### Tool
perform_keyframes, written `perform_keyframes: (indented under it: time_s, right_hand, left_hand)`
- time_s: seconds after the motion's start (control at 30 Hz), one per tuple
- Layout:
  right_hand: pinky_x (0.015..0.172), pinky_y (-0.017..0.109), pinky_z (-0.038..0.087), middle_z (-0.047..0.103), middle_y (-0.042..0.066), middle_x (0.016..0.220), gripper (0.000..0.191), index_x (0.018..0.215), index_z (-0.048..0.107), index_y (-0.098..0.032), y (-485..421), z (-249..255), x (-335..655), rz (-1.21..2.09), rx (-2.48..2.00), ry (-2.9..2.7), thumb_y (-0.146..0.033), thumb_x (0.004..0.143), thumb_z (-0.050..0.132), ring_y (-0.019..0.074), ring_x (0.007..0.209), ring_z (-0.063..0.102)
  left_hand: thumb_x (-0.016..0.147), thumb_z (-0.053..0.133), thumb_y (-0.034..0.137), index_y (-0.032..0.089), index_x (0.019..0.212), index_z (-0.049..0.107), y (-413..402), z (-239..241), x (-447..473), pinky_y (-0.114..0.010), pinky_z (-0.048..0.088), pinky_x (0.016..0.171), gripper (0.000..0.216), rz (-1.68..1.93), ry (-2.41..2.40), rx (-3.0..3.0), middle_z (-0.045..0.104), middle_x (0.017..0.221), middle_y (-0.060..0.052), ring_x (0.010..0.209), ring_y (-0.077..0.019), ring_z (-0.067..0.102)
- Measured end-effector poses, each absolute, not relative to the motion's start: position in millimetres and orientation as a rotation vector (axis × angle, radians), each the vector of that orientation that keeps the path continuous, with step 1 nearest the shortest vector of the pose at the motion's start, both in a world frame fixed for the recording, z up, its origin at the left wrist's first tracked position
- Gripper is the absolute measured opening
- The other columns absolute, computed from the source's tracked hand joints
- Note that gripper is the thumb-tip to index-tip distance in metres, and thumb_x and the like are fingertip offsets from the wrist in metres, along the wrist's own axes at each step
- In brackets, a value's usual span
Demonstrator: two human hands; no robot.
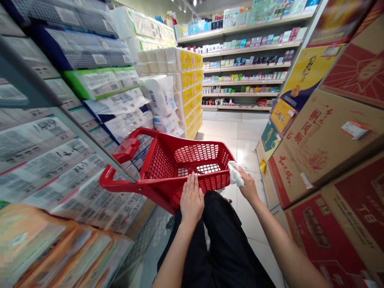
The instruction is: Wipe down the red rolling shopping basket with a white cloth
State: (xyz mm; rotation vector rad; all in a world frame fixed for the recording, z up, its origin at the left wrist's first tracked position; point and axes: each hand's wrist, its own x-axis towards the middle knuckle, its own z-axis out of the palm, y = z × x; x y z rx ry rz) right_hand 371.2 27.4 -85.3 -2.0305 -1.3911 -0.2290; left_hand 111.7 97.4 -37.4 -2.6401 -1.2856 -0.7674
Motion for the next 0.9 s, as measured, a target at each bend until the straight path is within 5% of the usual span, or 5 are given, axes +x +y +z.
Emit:
perform_keyframes:
  time_s: [0.23,0.57,0.9]
  right_hand:
    - [0.114,0.05,0.018,0.052,0.005,0.147,0.061,0.144,0.047,-0.028,57,-62,265,-0.267,-2.001,-1.498,-0.01,0.085,0.045,0.0242,0.14,0.042]
    - [0.116,0.046,0.017,0.049,0.005,0.149,0.058,0.144,0.046,-0.03,52,-54,260,-0.297,-1.871,-1.713,-0.012,0.089,0.046,0.0215,0.138,0.044]
    - [0.106,0.04,0.041,0.055,0.008,0.143,0.049,0.136,0.057,-0.021,25,-87,370,-0.186,-1.896,-1.482,-0.016,0.09,0.04,0.0211,0.138,0.045]
  left_hand:
    - [0.097,0.034,0.019,0.01,0.153,0.028,98,-37,111,-0.041,0.031,0.12,0.057,-0.747,-1.272,-2.65,0.031,0.159,-0.01,0.148,-0.0213,0.028]
    - [0.098,0.034,0.021,0.011,0.153,0.027,99,-37,109,-0.041,0.031,0.12,0.057,-0.715,-1.267,-2.661,0.031,0.159,-0.01,0.149,-0.0207,0.026]
    - [0.097,0.034,0.019,0.014,0.156,0.016,99,-39,110,-0.04,0.03,0.121,0.061,-0.77,-1.258,-2.651,0.029,0.16,-0.009,0.149,-0.0205,0.025]
